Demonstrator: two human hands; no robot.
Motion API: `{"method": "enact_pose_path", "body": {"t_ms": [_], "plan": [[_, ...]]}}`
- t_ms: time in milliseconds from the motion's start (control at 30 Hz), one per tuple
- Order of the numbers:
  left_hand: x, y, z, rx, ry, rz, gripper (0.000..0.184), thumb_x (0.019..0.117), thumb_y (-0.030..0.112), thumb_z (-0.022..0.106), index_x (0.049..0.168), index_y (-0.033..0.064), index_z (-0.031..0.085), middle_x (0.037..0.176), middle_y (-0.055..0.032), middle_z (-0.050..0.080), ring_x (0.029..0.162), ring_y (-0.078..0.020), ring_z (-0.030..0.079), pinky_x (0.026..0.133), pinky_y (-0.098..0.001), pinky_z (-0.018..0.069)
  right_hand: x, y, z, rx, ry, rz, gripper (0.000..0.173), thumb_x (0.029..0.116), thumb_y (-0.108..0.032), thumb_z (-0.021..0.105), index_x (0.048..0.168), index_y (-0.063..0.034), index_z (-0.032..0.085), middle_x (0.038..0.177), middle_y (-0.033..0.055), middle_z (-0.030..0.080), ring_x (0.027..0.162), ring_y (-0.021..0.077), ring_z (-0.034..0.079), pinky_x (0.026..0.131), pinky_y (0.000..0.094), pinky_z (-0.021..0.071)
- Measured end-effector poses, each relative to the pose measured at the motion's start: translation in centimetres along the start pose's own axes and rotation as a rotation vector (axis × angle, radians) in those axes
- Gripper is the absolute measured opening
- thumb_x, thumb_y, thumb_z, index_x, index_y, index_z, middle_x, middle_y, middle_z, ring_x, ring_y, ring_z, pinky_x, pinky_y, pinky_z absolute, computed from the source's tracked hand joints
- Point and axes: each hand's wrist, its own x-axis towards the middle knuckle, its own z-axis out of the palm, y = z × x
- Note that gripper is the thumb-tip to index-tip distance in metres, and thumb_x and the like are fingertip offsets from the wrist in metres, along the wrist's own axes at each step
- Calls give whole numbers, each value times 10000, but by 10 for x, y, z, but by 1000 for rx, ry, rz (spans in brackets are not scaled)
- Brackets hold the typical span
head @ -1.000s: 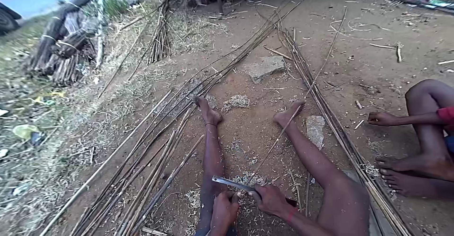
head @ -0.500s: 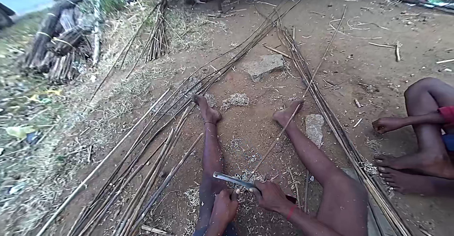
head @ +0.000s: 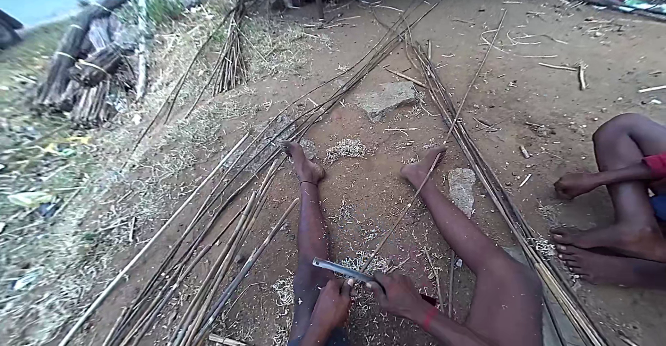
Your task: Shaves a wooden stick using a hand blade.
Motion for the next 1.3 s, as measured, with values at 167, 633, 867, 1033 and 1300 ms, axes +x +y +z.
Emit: {"method": "enact_pose_path", "body": {"t_ms": [167,633,867,1033,1300], "plan": [[0,-8,5,48,-38,18,453,1092,398,440,961,36,677,811,-93,607,762,-237,599,757,-467,501,7,13,-6,48,16,64,490,1075,-461,403,1098,-48,665,916,183,685,920,368,688,824,573,530],[-8,-1,7,94,-48,-28,488,1100,422,415,973,21,662,835,-133,612,803,-281,617,785,-500,505,10,26,-11,117,9,116,497,1082,-451,417,1082,-23,667,920,186,669,915,359,673,839,568,526],[-5,-11,10,-4,-119,-20,509,1102,434,390,946,23,647,789,-97,568,716,-242,570,726,-470,494,15,20,-15,140,61,165,463,1074,-451,451,1035,-43,666,893,161,665,884,336,672,805,556,529],[-4,-14,6,-24,-129,19,524,1090,458,422,867,32,631,726,-66,527,654,-209,531,671,-436,476,10,31,-31,134,88,159,469,1086,-427,434,1040,-18,660,873,176,651,861,347,661,797,555,519],[-4,-9,10,-22,-100,59,501,1071,466,476,849,48,639,717,-54,532,663,-201,536,682,-432,473,3,9,-15,176,39,113,455,1077,-427,450,1075,-31,675,892,174,668,881,347,672,809,566,527]]}}
